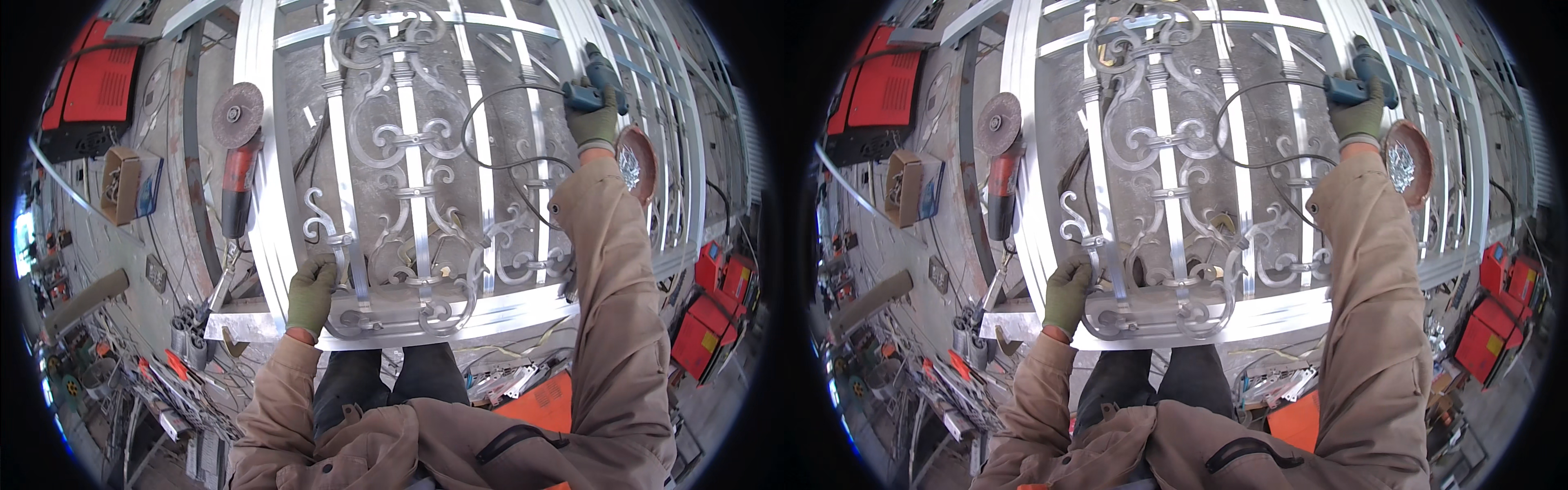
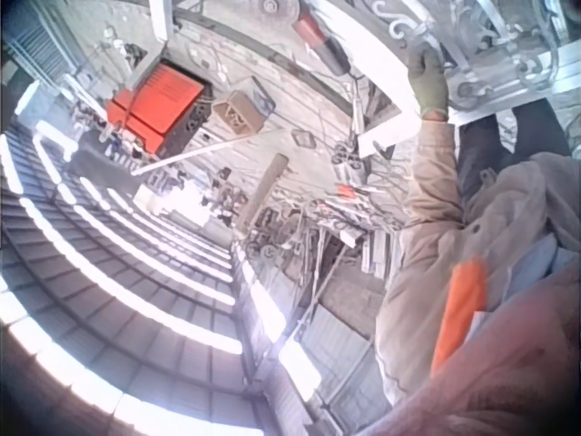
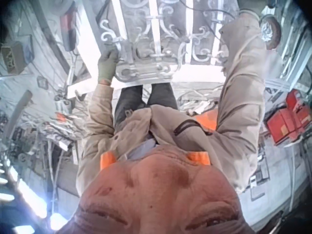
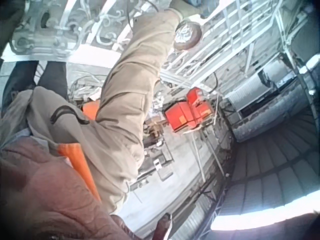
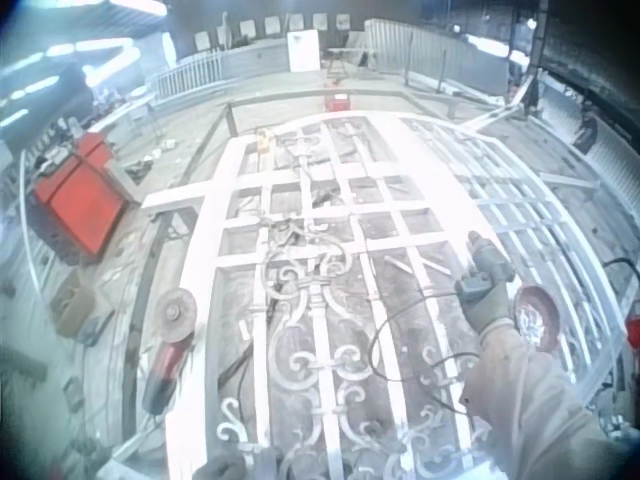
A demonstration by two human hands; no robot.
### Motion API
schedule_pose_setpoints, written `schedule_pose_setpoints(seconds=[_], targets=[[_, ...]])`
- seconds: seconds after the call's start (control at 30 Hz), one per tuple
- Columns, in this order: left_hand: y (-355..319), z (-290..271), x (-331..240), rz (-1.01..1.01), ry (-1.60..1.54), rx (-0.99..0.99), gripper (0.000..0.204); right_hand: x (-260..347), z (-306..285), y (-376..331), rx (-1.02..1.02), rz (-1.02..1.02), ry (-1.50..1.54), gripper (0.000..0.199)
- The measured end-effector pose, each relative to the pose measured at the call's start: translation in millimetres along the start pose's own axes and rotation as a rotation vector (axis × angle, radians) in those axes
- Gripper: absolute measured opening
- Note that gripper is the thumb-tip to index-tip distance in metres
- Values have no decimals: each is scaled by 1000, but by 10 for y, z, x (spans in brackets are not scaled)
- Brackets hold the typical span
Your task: The person assembles a decorative metal gate by positioning ornamental metal pieces onto a rectangular frame. They use a handheld angle grinder to smooth or cut the metal components and a hammer to tap pieces into place. The person repeatedly adjusts the position of the metal pieces and secures them within the frame.
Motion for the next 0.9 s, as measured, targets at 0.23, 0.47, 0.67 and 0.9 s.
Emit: schedule_pose_setpoints(seconds=[0.23, 0.47, 0.67, 0.9], targets=[[-5, 23, 31, -53, -65, 1, 20, 60, -79, 179, -368, 38, -286, 67], [105, 64, -111, -15, -110, 39, 22, -36, -22, -702, -399, -13, -525, 62], [119, -6, -126, -30, -148, 34, 20, -1810, 1011, -2043, -1, -194, -1389, 58], [-80, -275, 63, -53, -172, 46, 18, -3133, 2301, -1958, -75, -168, -1991, 85]])
Point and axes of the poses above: each hand's wrist, its own y-axis towards the middle knuckle, its own z-axis out of the palm, x = y × z, the point moved 5 cm from there along y, towards the middle knuckle, and after that the axes turned 10 degrees about z, right-handed, at the moved point
